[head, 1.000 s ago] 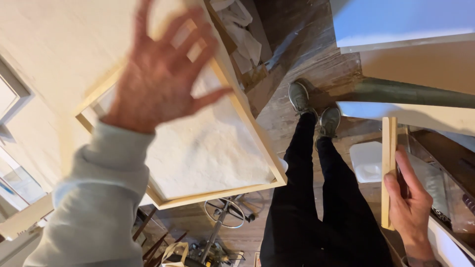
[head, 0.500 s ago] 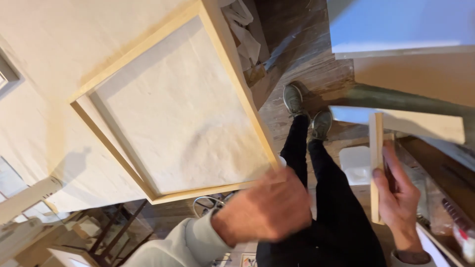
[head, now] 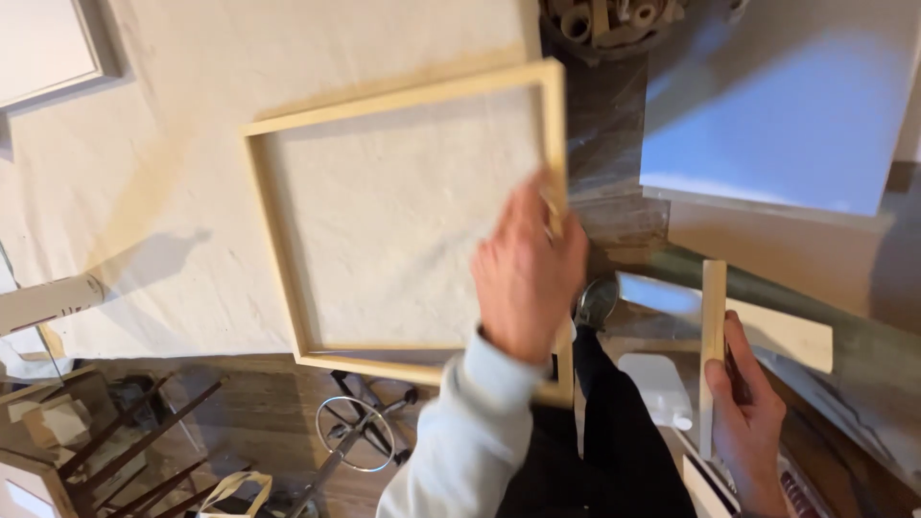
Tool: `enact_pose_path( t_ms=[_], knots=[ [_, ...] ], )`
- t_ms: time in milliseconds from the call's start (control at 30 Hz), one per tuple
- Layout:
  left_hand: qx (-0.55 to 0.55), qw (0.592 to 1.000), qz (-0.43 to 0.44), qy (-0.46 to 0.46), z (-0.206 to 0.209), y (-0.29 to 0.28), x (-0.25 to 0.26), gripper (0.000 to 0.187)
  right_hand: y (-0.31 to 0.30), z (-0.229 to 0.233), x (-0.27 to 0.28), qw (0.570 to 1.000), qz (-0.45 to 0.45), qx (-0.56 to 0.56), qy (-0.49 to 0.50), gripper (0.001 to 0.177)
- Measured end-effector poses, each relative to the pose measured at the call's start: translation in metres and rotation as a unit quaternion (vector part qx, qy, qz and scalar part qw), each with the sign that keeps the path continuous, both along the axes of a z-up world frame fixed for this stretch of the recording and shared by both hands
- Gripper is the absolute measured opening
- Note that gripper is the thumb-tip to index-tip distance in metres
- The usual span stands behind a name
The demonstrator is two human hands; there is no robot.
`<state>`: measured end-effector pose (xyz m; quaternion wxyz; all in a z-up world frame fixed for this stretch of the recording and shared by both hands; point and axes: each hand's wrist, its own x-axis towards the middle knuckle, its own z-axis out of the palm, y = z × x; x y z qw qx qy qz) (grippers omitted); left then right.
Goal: The recorder is sanding the edges of a wooden picture frame using a sanding block.
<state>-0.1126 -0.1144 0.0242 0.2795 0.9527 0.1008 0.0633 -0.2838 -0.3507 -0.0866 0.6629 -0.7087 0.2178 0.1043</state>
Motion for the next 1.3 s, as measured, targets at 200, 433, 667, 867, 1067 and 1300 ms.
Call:
enact_pose_path(
  t_ms=[200, 433, 667, 867, 1067, 1300],
  knots=[
    [-0.08, 0.979, -0.165, 0.091, 0.084, -0.003, -0.085, 0.046, -0.009, -0.003, 0.001, 0.995, 0.04, -0.096, 0.009, 0.055],
    [0.106, 0.932, -0.335, 0.086, 0.044, 0.101, -0.12, 0.041, -0.005, -0.006, 0.007, 0.994, 0.029, -0.106, 0.023, 0.055],
    [0.119, 0.942, -0.277, 0.15, 0.019, 0.121, -0.115, 0.036, 0.0, -0.015, -0.006, 0.997, 0.042, -0.044, -0.046, 0.053],
    [0.125, 0.882, -0.436, 0.124, 0.041, 0.082, -0.044, 0.078, 0.002, -0.004, -0.008, 0.998, 0.029, -0.059, 0.01, 0.055],
    [0.204, 0.799, -0.551, 0.126, 0.025, 0.078, -0.026, 0.063, -0.009, -0.02, -0.029, 0.998, 0.021, -0.055, -0.028, 0.054],
    [0.177, 0.782, -0.593, 0.074, 0.022, 0.076, -0.04, 0.032, -0.012, -0.023, -0.03, 1.0, -0.01, 0.009, -0.026, 0.054]
  ],
)
